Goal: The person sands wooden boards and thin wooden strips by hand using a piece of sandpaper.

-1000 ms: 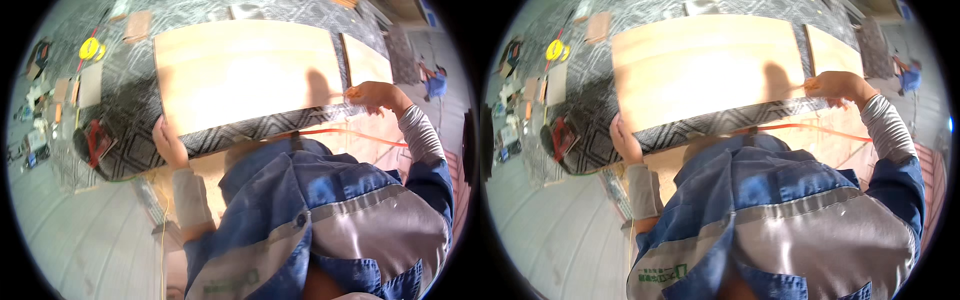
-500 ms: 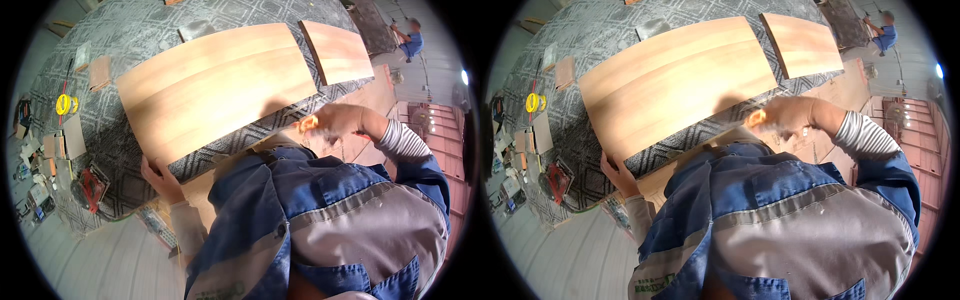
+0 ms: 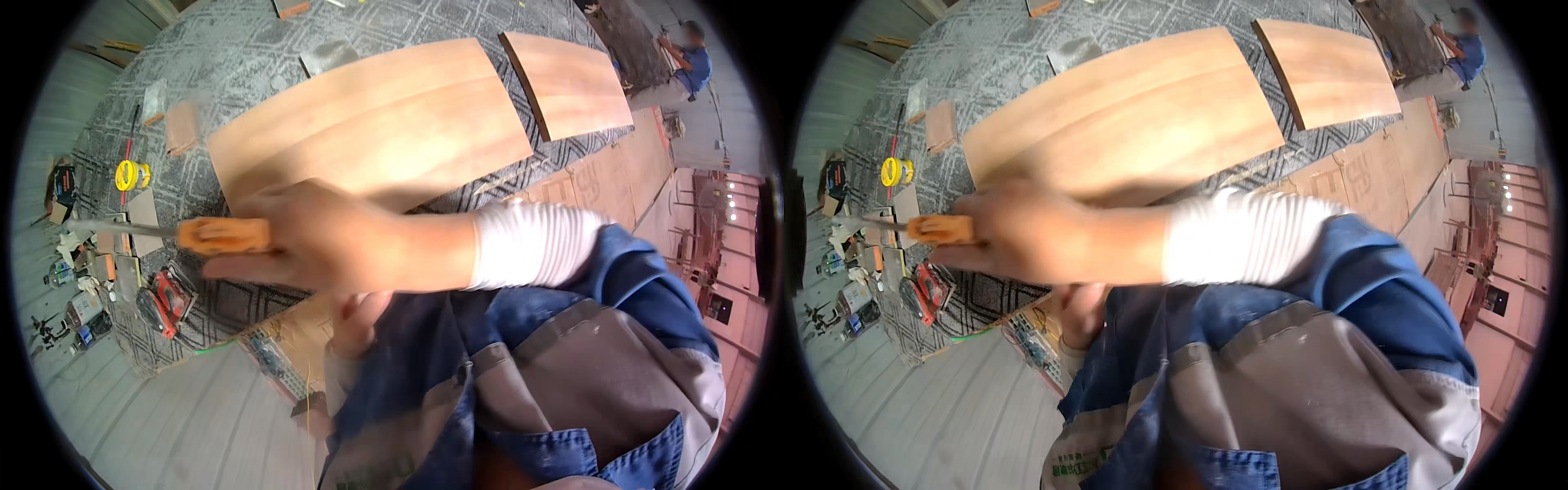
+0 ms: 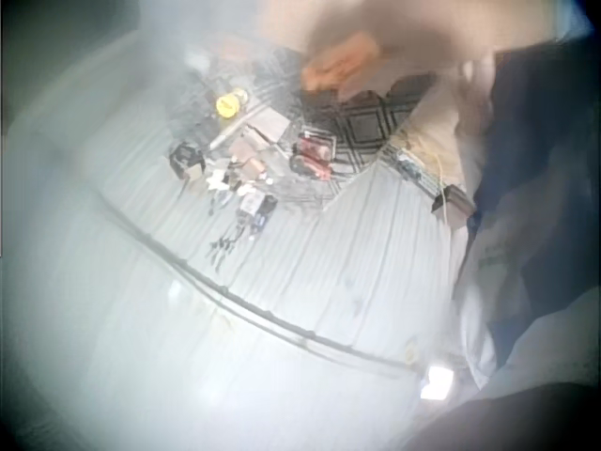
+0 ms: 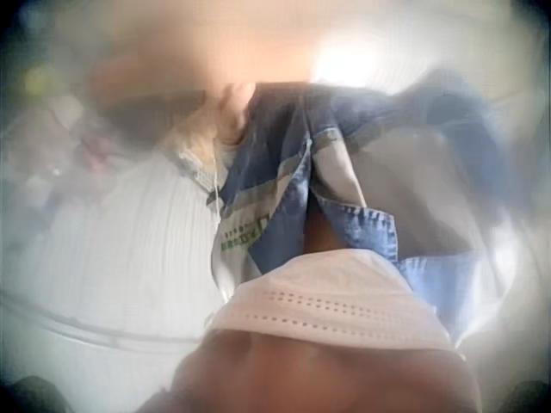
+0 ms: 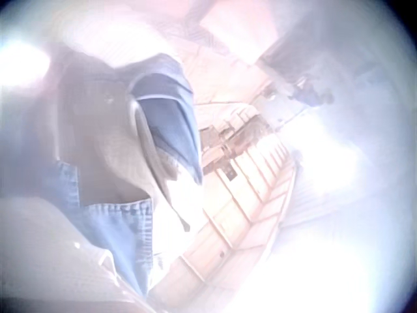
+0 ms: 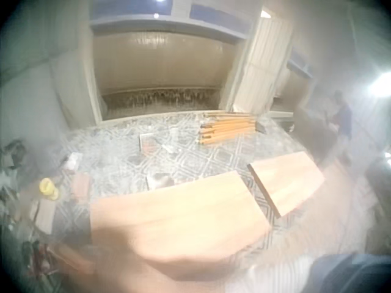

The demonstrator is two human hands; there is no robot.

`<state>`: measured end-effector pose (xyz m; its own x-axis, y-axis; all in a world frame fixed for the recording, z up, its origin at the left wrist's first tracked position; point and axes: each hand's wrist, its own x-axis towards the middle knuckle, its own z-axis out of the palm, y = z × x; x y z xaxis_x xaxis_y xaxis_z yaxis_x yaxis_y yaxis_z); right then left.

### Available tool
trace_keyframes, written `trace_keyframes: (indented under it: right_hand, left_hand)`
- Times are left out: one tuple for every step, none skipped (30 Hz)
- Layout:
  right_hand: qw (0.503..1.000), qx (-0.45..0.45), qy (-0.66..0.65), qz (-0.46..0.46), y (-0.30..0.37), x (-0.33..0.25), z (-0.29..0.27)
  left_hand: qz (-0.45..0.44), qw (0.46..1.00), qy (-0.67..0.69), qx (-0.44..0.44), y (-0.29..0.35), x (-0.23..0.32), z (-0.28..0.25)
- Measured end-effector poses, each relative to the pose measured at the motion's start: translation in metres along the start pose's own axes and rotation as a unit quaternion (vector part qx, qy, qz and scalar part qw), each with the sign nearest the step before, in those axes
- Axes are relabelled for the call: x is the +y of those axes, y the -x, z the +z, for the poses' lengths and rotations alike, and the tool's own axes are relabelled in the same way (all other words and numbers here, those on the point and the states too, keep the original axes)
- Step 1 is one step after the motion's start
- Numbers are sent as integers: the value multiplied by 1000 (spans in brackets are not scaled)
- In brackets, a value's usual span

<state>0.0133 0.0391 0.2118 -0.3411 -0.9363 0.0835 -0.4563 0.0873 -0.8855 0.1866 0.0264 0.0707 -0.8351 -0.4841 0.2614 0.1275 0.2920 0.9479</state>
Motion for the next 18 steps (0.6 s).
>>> trace_keyframes:
  right_hand:
    - [999,-31,-33,24,-1,-4,6]
    - [995,-54,-61,55,-4,-11,5]
    - [990,-74,-87,87,-8,-11,-3]
    - [999,-19,-33,-33,-7,8,-5]
    - [987,29,15,-155,1,42,6]
    - [971,57,104,-207,14,75,1]
    - [943,96,194,-252,31,107,-8]
    - [977,66,148,-136,52,139,-27]
    - [976,108,190,-20,75,162,-40]
    - [970,139,197,33,93,177,-61]
    - [933,178,301,81,115,200,-77]
    - [906,206,322,182,132,209,-96]
    - [877,236,366,202,156,238,-112]
    - [835,272,407,253,184,269,-125]
    - [779,268,486,291,201,286,-138]
    - [775,299,454,321,218,300,-145]
    - [770,331,419,349,231,307,-152]
    - [788,326,317,414,229,297,-160]
  left_hand:
    - [53,982,-179,9,4,-2,-7]
    - [103,933,-343,32,3,-1,-13]
    - [70,945,-312,69,8,1,-26]
    - [-46,970,-187,147,20,5,-43]
    - [-146,948,-88,268,33,16,-65]
    - [-202,907,-60,366,37,23,-91]
    - [-240,869,-125,415,36,28,-123]
    - [-280,825,-182,457,31,32,-157]
    - [-341,806,-237,421,25,37,-194]
    - [-399,778,-294,386,25,33,-237]
    - [-377,780,-327,378,39,0,-292]
    - [-353,779,-362,372,55,-35,-339]
    - [-325,791,-356,377,55,-58,-364]
    - [-294,803,-352,381,48,-75,-385]
    - [-268,814,-341,386,40,-90,-394]
    - [-386,803,-284,355,20,-88,-397]
    - [-380,794,-331,341,-4,-84,-384]
    - [-372,780,-379,330,-23,-78,-364]
